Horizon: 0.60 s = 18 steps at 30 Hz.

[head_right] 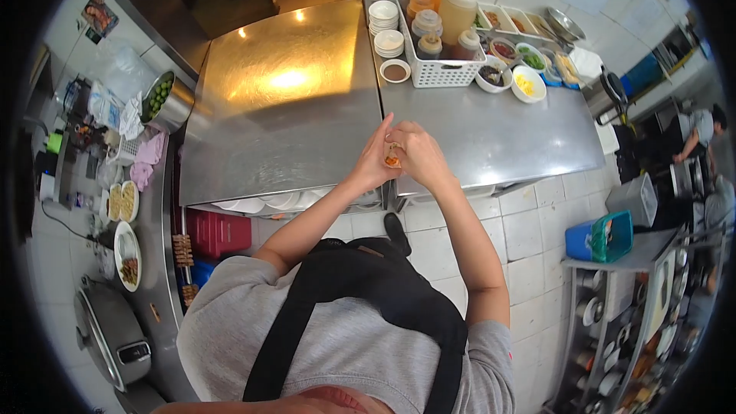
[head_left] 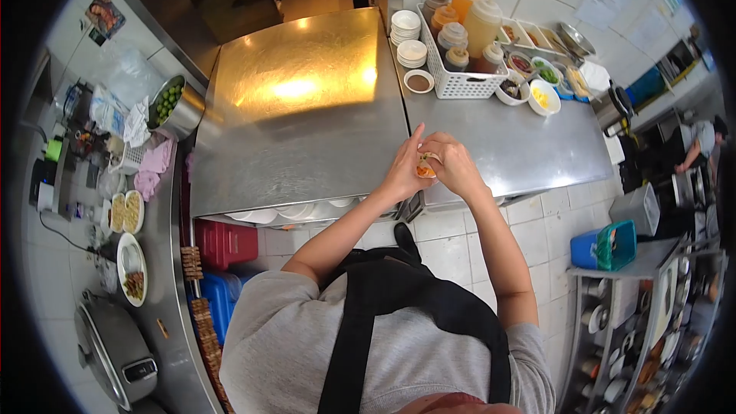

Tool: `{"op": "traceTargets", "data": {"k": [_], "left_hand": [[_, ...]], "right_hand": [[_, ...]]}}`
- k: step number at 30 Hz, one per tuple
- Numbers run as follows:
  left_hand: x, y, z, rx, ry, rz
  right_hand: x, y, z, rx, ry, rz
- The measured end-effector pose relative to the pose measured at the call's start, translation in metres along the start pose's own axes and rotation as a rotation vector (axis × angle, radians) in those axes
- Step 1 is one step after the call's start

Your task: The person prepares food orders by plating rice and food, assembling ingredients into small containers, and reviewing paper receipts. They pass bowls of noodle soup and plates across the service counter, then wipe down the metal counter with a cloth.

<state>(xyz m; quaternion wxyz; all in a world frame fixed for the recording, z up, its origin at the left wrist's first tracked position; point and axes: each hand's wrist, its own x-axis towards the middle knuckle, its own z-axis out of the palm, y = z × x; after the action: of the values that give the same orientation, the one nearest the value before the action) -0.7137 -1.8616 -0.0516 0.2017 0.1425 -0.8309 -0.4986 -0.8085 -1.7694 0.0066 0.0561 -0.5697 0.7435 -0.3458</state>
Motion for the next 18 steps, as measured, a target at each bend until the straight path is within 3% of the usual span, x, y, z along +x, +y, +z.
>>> {"op": "traceTargets", "data": {"k": [2,5,7,9,13,16,18], "left_hand": [[-0.011,0.003,0.002,-0.022,-0.018,0.017],[-0.025,0.009,0.002,-0.097,-0.051,0.016],[-0.03,0.009,-0.001,-0.144,-0.066,0.001],[-0.026,-0.004,-0.008,-0.087,0.008,-0.003],[0.011,-0.045,-0.036,0.217,0.254,-0.004],[0.048,-0.065,-0.059,0.292,0.312,-0.076],[0.068,-0.083,-0.069,0.281,0.349,-0.033]], "right_hand": [[-0.013,-0.008,0.004,0.065,0.076,-0.004],[-0.031,-0.014,0.0,0.178,0.113,0.169],[-0.048,-0.011,0.002,0.318,0.272,0.238],[-0.076,-0.001,0.002,0.536,0.342,0.421],[-0.168,0.031,0.023,0.519,0.455,0.651],[-0.28,0.07,0.084,0.181,0.389,0.957],[-0.361,0.071,0.129,-0.163,0.258,1.02]]}}
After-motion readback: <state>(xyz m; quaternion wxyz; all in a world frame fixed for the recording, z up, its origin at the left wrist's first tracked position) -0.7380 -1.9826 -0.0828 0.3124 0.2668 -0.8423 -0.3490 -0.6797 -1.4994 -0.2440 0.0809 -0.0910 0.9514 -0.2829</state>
